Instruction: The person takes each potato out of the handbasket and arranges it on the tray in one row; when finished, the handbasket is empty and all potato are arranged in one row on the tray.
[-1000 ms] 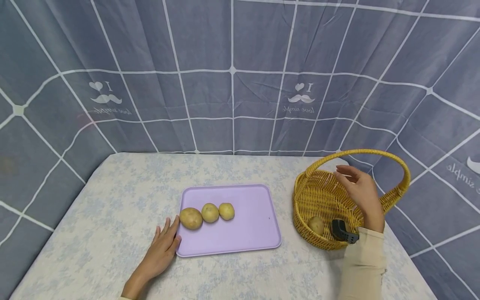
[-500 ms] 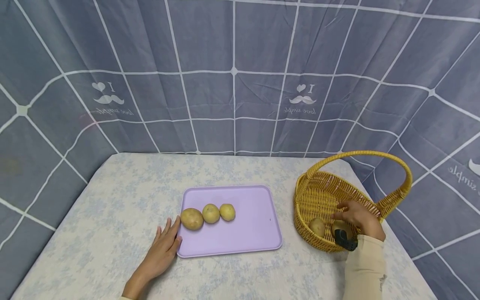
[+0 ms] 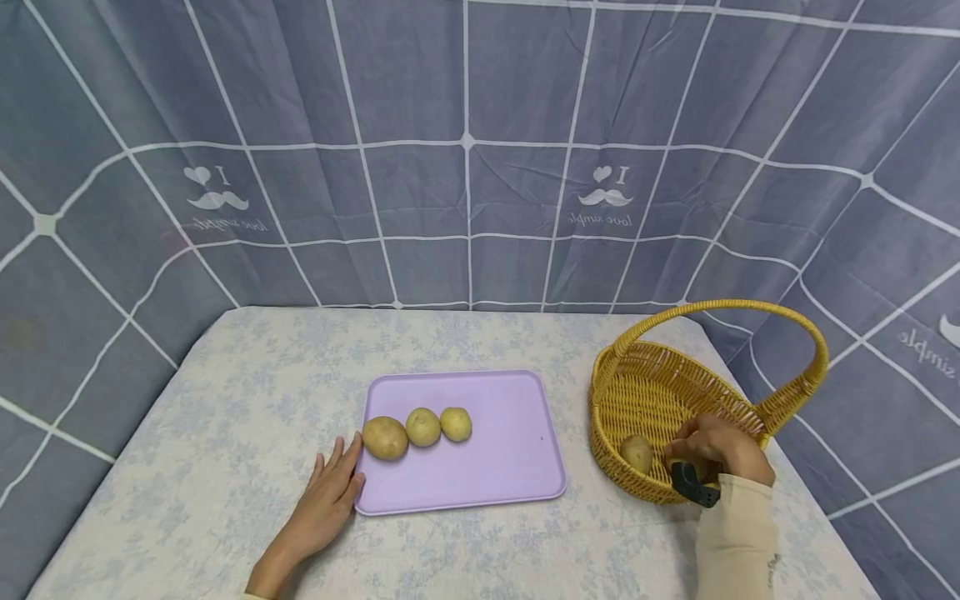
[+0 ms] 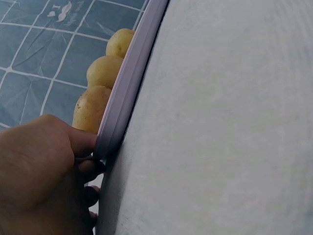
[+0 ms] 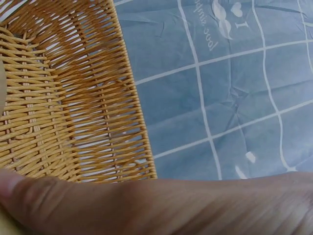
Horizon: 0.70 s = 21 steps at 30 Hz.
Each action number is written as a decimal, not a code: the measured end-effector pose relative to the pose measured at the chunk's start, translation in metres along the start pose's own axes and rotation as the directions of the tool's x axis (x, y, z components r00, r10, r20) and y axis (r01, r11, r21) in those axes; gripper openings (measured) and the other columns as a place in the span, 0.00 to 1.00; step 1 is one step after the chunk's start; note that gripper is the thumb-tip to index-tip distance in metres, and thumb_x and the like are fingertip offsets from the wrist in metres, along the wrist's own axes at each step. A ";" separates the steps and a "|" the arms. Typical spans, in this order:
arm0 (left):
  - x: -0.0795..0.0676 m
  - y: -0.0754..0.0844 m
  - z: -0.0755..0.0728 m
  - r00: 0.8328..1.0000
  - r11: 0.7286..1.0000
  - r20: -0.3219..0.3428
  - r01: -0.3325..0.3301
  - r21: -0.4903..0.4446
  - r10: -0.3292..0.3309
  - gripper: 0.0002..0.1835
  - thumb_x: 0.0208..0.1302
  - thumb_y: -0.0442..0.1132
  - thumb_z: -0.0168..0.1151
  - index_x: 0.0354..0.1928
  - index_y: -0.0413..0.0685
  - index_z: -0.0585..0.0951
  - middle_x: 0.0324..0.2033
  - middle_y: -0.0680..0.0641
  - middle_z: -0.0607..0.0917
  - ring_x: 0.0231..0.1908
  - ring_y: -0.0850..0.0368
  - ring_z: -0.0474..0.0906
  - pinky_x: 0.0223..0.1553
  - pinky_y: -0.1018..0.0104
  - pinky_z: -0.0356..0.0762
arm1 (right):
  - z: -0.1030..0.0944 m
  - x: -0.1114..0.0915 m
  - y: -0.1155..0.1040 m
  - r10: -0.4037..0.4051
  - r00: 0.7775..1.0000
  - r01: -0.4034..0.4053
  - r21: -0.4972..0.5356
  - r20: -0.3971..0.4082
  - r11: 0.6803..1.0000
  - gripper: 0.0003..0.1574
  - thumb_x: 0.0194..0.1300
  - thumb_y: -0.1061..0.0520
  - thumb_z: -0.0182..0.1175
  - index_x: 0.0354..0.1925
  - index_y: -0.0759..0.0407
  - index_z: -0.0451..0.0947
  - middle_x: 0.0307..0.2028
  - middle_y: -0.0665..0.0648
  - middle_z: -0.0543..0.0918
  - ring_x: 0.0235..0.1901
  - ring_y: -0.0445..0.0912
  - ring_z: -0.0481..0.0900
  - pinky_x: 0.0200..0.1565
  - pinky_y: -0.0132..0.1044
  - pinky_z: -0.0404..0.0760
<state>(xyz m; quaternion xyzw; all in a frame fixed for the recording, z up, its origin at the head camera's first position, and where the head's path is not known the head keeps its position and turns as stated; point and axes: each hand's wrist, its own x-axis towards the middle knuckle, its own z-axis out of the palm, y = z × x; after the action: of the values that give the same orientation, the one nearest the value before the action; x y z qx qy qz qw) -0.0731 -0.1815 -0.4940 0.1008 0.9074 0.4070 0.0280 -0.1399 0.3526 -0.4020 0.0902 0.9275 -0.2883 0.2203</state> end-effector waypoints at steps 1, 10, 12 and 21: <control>0.000 0.000 0.000 1.000 1.000 0.003 0.000 -0.001 0.000 0.30 0.76 0.41 0.42 0.73 0.33 0.49 0.72 0.34 0.50 0.72 0.32 0.36 0.69 0.41 0.21 | 0.000 -0.001 0.000 0.005 1.000 -0.005 0.001 0.000 1.000 0.18 0.57 0.53 0.68 0.39 0.65 0.78 0.25 0.55 0.78 0.23 0.47 0.75 0.24 0.37 0.76; 0.000 -0.002 0.001 1.000 1.000 0.008 0.003 0.003 -0.003 0.31 0.76 0.41 0.42 0.73 0.34 0.49 0.72 0.35 0.50 0.72 0.33 0.35 0.70 0.42 0.20 | -0.006 -0.003 -0.004 -0.223 0.973 0.222 -0.020 -0.060 0.975 0.29 0.62 0.54 0.64 0.53 0.75 0.74 0.44 0.67 0.80 0.39 0.51 0.77 0.38 0.40 0.79; 0.000 -0.003 0.002 1.000 1.000 0.009 0.005 0.003 -0.005 0.31 0.76 0.41 0.42 0.73 0.34 0.49 0.72 0.35 0.50 0.72 0.33 0.35 0.70 0.42 0.20 | -0.010 -0.006 -0.011 -0.333 0.936 0.329 -0.054 -0.115 0.943 0.28 0.62 0.54 0.64 0.52 0.75 0.76 0.47 0.69 0.80 0.44 0.53 0.77 0.41 0.40 0.78; 0.000 -0.002 0.000 1.000 1.000 0.002 -0.004 0.007 0.004 0.31 0.76 0.42 0.42 0.73 0.34 0.49 0.72 0.34 0.50 0.72 0.32 0.36 0.69 0.40 0.21 | -0.019 -0.048 -0.075 -0.534 0.800 0.564 0.040 -0.274 0.825 0.28 0.62 0.52 0.66 0.58 0.61 0.75 0.48 0.60 0.82 0.42 0.42 0.82 0.39 0.30 0.80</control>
<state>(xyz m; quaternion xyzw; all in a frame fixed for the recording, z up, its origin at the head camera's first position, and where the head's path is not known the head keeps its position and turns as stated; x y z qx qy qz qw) -0.0737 -0.1826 -0.4951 0.1031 0.9087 0.4035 0.0275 -0.1261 0.3006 -0.3283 -0.1339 0.9149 -0.3809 0.0022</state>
